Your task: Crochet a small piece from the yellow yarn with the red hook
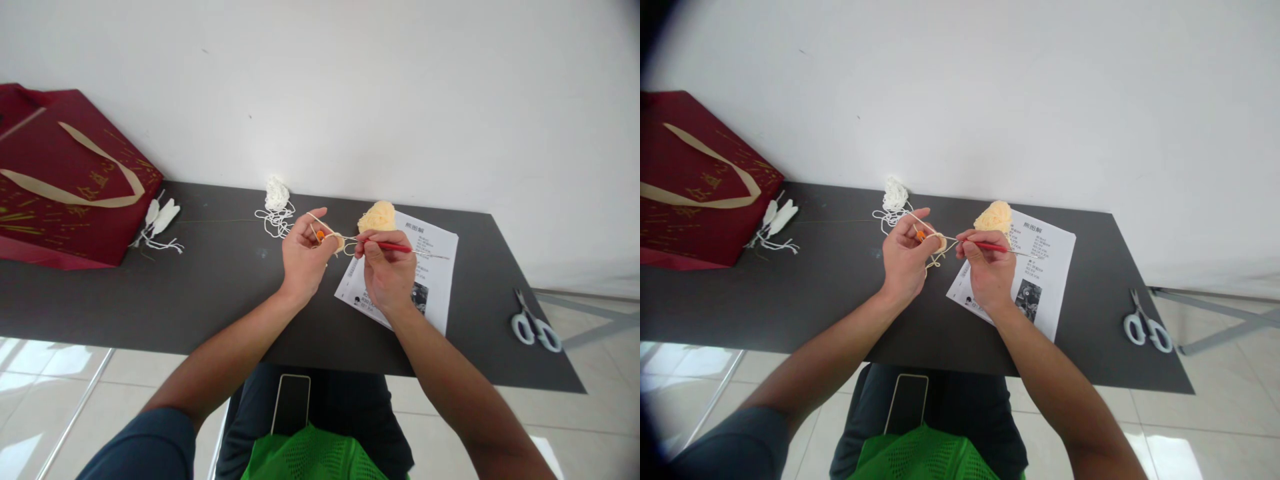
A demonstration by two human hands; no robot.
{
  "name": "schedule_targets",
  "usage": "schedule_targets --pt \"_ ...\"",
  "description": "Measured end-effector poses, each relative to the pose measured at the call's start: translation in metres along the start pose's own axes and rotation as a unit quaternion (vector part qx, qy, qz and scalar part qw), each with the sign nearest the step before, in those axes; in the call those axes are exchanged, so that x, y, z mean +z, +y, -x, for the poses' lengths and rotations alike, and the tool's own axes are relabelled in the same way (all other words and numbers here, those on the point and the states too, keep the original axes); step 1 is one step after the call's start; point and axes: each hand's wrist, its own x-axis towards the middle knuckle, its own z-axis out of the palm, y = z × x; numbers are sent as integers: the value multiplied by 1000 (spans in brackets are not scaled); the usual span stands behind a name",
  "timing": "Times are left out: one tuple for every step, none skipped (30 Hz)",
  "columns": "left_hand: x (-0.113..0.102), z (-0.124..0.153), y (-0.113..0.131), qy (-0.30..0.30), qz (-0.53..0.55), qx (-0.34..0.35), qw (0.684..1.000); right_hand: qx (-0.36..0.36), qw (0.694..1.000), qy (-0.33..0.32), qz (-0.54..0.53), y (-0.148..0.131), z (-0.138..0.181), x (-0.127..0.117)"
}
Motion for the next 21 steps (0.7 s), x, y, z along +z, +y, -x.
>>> schedule_targets --pt "0 0 0 1 -3 4 1000 -3 1000 0 2 1 0 0" --pt "0 1 0 4 -10 8 1000 -6 1000 0 5 2 1 0" --pt "0 1 0 9 -18 14 1000 -8 1000 1 10 3 1 0" --pt "0 1 0 14 -28 21 999 -12 1000 2 15 3 2 0" --pt "1 2 0 17 -38 28 999 -18 1000 3 17 4 2 0" --pt "1 2 1 19 -47 35 998 -24 1000 4 17 4 3 1" --pt "1 3 1 21 -55 43 997 -31 999 3 16 4 4 2" --pt "1 3 1 24 -64 49 996 -37 999 4 16 4 5 3" --pt "0 4 2 27 -73 55 995 -42 999 6 19 3 6 5" --pt "0 4 2 32 -83 59 994 -46 999 9 25 2 8 6" --pt "0 5 2 37 -93 63 993 -50 998 12 36 1 9 7" --pt "0 5 2 42 -100 65 992 -55 997 15 50 0 11 8" --pt "1 5 2 45 -105 65 991 -62 996 16 67 -1 12 8" --pt "1 5 2 49 -105 64 991 -73 993 16 87 -1 14 8" --pt "1 5 2 52 -101 60 992 -87 990 12 111 -2 14 7" --pt "1 4 1 56 -95 53 993 -106 985 8 137 -2 15 6" --pt "0 3 1 60 -85 44 994 -127 978 2 165 -2 15 5" --pt "0 2 0 64 -74 34 995 -148 971 -6 190 -2 15 3" --pt "0 1 0 65 -62 23 996 -166 963 -14 211 -2 14 2" --pt "0 0 -1 65 -47 11 997 -180 957 -21 226 -2 14 1" --pt "1 -1 -1 63 -30 -2 998 -189 953 -27 235 -2 13 0"
